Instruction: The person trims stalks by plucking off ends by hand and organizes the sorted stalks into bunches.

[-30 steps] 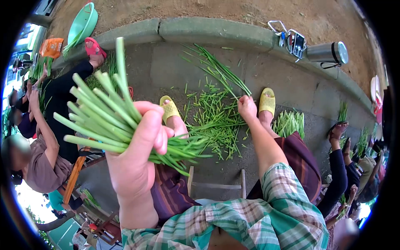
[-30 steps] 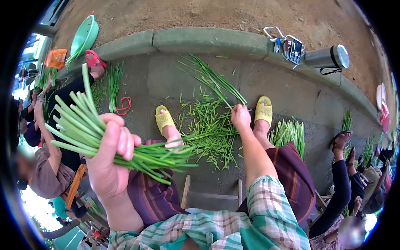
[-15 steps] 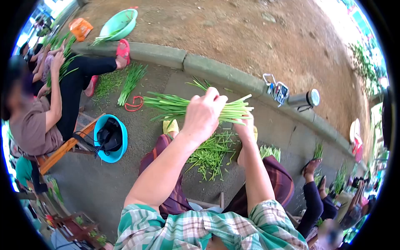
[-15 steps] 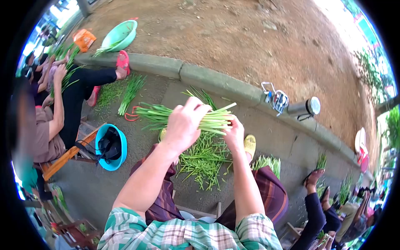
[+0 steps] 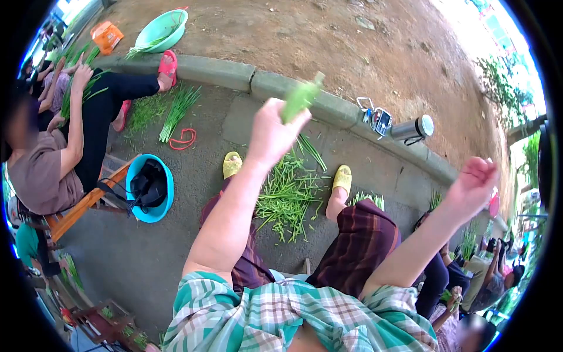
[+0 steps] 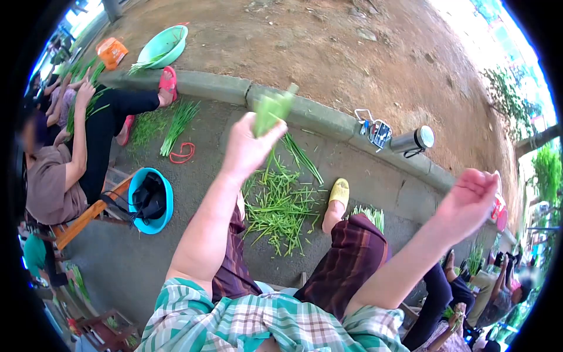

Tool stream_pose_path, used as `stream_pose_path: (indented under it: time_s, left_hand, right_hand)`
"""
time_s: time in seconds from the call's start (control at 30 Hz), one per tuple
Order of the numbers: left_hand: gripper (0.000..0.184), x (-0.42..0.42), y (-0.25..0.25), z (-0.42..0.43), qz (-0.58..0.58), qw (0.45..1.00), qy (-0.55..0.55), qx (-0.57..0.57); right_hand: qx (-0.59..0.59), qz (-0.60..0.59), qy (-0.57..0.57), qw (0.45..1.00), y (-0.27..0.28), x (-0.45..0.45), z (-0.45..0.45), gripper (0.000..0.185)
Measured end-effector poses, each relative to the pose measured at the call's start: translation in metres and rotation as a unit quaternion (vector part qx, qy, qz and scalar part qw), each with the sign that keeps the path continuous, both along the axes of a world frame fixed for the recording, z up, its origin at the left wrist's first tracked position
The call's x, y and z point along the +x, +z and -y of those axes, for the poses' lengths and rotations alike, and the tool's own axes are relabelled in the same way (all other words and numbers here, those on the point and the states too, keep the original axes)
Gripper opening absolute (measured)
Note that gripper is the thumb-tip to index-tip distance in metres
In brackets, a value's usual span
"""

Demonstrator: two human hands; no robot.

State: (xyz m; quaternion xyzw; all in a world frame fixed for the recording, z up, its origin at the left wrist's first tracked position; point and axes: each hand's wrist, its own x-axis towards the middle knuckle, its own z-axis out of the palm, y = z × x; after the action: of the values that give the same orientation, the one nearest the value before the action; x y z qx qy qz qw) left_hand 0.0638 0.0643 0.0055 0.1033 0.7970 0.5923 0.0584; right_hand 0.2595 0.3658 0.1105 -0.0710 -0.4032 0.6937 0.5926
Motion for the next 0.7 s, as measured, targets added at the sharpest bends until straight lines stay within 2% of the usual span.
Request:
stream_pose_path:
  time_s: [0.03, 0.07, 0.13, 0.17, 0.23, 0.3, 0.33, 0.4, 0.53, 0.6, 0.7]
  left_hand:
    - [0.016, -0.009, 0.009, 0.005, 0.102, 0.995, -0.003, 0.011]
    - [0.019, -0.015, 0.009, 0.009, 0.155, 0.985, 0.024, 0.066]
    - [0.019, -0.02, 0.025, 0.015, 0.161, 0.974, 0.056, 0.151]
    - [0.019, -0.028, 0.013, 0.019, 0.151, 0.97, 0.057, 0.184]
    - [0.017, -0.041, -0.004, 0.023, 0.144, 0.962, 0.065, 0.221]
    - [0.018, -0.044, -0.011, 0.024, 0.157, 0.96, 0.067, 0.222]
    - [0.018, -0.046, -0.013, 0.023, 0.166, 0.957, 0.068, 0.228]
    - [0.019, -0.045, -0.015, 0.019, 0.18, 0.956, 0.07, 0.222]
    - [0.02, -0.047, -0.015, 0.011, 0.18, 0.956, 0.072, 0.218]
    - [0.021, -0.049, -0.014, 0.007, 0.18, 0.953, 0.074, 0.234]
    - [0.024, -0.047, -0.011, 0.002, 0.179, 0.954, 0.088, 0.224]
  right_hand:
    - [0.026, -0.016, -0.033, 0.999, 0.009, 0.005, -0.009, 0.018]
    - [0.026, -0.015, -0.039, 0.999, 0.006, 0.003, -0.013, 0.018]
    - [0.022, 0.087, 0.051, 0.995, -0.006, -0.012, -0.007, 0.019]
    - [-0.003, 0.143, 0.104, 0.984, -0.02, -0.024, 0.013, 0.02]
    - [-0.013, 0.283, 0.209, 0.936, -0.059, -0.053, 0.061, 0.024]
    - [0.018, 0.426, 0.298, 0.854, -0.077, -0.074, 0.11, 0.024]
    - [0.025, 0.456, 0.348, 0.819, -0.092, -0.079, 0.124, 0.026]
    - [0.051, 0.479, 0.422, 0.768, -0.105, -0.088, 0.144, 0.028]
    - [0.063, 0.509, 0.428, 0.744, -0.131, -0.096, 0.15, 0.029]
    - [-0.034, 0.52, 0.451, 0.724, -0.139, -0.095, 0.154, 0.027]
    - [-0.081, 0.516, 0.487, 0.7, -0.144, -0.093, 0.158, 0.03]
